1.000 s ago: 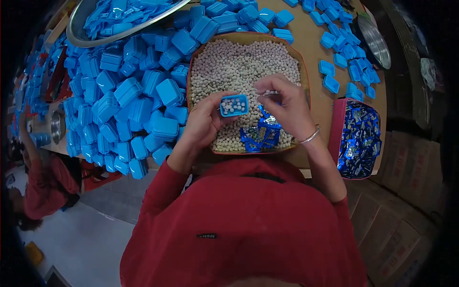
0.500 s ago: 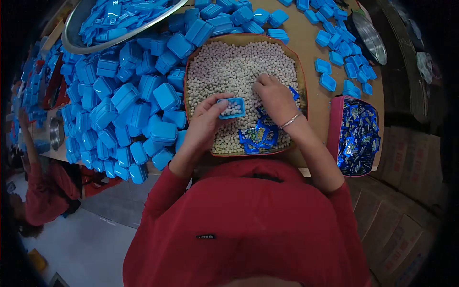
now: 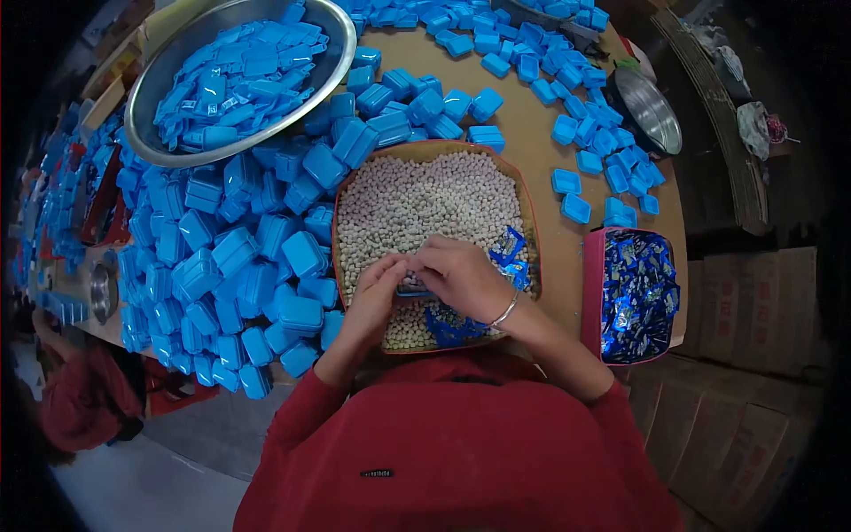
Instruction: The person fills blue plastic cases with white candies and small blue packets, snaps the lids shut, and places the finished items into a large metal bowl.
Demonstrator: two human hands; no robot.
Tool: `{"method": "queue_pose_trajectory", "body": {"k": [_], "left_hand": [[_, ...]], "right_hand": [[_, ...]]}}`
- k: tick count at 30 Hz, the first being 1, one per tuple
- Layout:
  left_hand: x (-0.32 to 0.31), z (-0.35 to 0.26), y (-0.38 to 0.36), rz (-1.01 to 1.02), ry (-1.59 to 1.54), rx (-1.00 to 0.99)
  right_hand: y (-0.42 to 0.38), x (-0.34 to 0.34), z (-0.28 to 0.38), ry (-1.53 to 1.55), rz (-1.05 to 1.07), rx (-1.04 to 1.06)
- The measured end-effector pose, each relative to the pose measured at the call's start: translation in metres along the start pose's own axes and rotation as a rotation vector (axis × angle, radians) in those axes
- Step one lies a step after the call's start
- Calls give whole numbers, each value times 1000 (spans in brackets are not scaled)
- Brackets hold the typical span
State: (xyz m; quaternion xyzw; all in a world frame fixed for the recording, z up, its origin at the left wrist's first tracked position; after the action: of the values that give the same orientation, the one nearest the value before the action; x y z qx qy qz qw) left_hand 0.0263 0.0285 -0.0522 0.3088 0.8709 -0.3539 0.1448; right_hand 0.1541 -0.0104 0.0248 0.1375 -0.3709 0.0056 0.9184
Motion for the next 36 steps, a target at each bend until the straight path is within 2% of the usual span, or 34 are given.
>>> {"method": "queue_pose_trajectory", "body": {"k": [2, 3, 5, 7, 9, 10, 15, 16, 19, 21, 23, 32, 35, 36], "left_hand": [[-3, -7, -3, -5, 6, 1], [-3, -9, -4, -16, 3, 6], [3, -4, 3, -21, -11, -8], [1, -6, -3, -59, -19, -19], [3, -6, 0, -10, -19, -39], [6, -5, 1, -2, 80, -83], [5, -1, 2, -19, 41, -13], [4, -3, 2, -19, 52, -3], [0, 0, 2, -7, 12, 27], [-2, -1, 1, 9, 21, 10], [-4, -1, -2, 17, -36, 19], [-4, -2, -1, 82, -29, 3], [-3, -2, 0, 104, -65, 5], [-5, -2, -2, 101, -36, -6]], "right_hand": [[4, 5, 0, 127, -102, 42], [3, 12, -9, -4, -156, 70], [-2, 8, -42, -415, -114, 45], [-12, 1, -66, -560, 73, -24], [-15, 0, -71, -532, 27, -21], [-15, 1, -72, -550, 23, -10], [-16, 13, -84, -349, -29, -74], [-16, 16, -79, -353, -23, -89], [-7, 24, -32, -27, -77, -62], [-1, 19, -5, 3, -45, 5], [4, 10, 11, -60, -18, 104], [6, 4, 8, -199, -23, 109], [-3, 20, -16, -211, -85, -92], [-9, 22, -26, -291, -43, -104]]}}
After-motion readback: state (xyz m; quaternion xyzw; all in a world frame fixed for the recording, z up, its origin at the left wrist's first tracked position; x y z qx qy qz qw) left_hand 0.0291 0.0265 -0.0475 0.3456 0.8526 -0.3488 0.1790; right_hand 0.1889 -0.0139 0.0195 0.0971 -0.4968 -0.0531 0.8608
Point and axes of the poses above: each hand's wrist, its own y-axis towards the middle knuckle, its own x-axis out of the back of the hand, z = x × y, the point moved 5 cm from there along y, towards the middle knuckle, and after that the axes turned 5 degrees about x, right-handed, at the moved point
